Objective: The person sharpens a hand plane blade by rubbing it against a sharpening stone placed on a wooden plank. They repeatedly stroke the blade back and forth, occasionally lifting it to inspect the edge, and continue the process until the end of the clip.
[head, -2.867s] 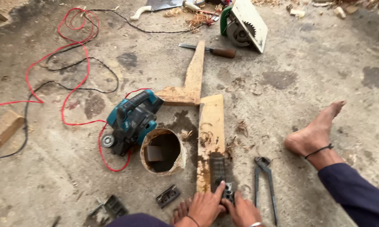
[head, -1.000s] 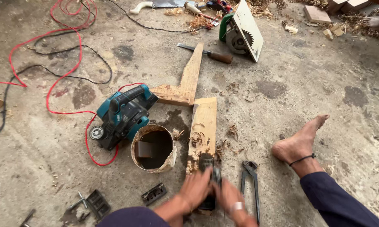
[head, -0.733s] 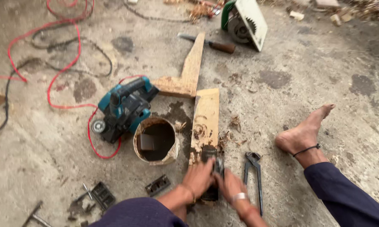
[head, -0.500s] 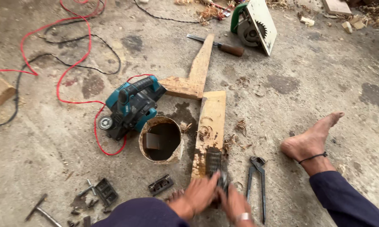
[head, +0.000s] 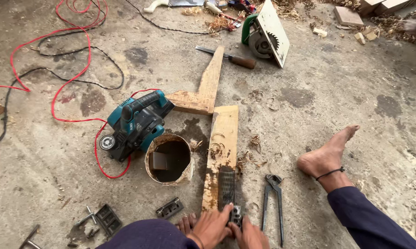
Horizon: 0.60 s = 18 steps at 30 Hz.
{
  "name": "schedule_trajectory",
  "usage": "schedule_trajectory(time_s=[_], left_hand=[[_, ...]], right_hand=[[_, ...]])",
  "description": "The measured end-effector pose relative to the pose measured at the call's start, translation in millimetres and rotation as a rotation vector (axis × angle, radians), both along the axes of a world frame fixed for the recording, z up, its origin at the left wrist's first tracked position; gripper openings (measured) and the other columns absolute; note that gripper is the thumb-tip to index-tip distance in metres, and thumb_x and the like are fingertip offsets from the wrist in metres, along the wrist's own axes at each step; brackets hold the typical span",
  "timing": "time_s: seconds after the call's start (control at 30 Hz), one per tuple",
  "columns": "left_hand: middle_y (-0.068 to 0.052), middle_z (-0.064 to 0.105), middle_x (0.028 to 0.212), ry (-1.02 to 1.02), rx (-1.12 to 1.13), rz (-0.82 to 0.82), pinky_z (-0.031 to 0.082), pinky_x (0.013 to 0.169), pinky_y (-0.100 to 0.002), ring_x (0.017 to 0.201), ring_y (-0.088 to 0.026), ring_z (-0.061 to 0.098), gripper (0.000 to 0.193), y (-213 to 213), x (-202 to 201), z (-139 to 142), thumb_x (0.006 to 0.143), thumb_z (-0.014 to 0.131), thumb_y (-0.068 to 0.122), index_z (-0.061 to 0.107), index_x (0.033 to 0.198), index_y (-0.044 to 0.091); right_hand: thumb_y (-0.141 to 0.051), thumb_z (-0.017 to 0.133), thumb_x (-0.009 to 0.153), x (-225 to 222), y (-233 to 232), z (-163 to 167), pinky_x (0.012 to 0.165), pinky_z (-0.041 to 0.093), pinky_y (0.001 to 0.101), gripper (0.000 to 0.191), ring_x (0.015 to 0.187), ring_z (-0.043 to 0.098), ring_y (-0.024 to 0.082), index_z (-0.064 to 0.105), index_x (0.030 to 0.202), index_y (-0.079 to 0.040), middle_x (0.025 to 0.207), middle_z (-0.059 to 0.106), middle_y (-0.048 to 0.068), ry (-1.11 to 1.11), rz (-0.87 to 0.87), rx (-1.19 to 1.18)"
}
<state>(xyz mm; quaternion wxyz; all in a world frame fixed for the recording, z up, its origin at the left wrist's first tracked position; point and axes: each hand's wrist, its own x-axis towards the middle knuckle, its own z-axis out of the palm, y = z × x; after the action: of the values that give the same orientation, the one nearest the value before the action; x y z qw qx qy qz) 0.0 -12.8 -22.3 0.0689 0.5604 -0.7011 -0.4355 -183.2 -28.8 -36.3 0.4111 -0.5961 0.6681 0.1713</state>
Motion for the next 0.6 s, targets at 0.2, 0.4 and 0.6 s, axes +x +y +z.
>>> schedule_trajectory(time_s=[0.2, 0.4, 0.6], left_hand=[[-0.019, 0.065, 0.09, -0.131, -0.31, 0.07, 0.054, 0.076, -0.052, 0.085, -0.038, 0.065, 0.054, -103, 11, 18, 0.089, 0.072, 0.015, 0.047, 0.136, 0.005], [-0.023, 0.066, 0.091, -0.001, -0.368, 0.095, 0.054, 0.072, -0.054, 0.081, -0.043, 0.065, 0.073, -46, 8, 14, 0.085, 0.077, 0.015, 0.041, 0.148, 0.003], [-0.02, 0.064, 0.101, -0.098, 0.01, -0.022, 0.052, 0.088, -0.05, 0.095, -0.034, 0.064, 0.069, -14, -2, 21, 0.098, 0.064, 0.02, 0.03, 0.156, 0.009]], right_hand=[[-0.056, 0.048, 0.102, 29, -99, 20, 0.054, 0.052, 0.0336, 0.053, 0.063, 0.065, 0.023, 0.063, 0.106, -0.005, 0.076, 0.072, 0.012, -0.098, -0.001, -0.293], [-0.056, 0.053, 0.094, 12, -50, 4, 0.065, 0.056, 0.0527, 0.054, 0.078, 0.069, 0.042, 0.059, 0.118, -0.008, 0.086, 0.072, 0.023, -0.032, 0.044, -0.406], [-0.056, 0.051, 0.098, -7, -8, -17, 0.07, 0.058, 0.0502, 0.055, 0.074, 0.074, 0.038, 0.062, 0.109, -0.004, 0.08, 0.075, 0.022, -0.082, 0.042, -0.255]])
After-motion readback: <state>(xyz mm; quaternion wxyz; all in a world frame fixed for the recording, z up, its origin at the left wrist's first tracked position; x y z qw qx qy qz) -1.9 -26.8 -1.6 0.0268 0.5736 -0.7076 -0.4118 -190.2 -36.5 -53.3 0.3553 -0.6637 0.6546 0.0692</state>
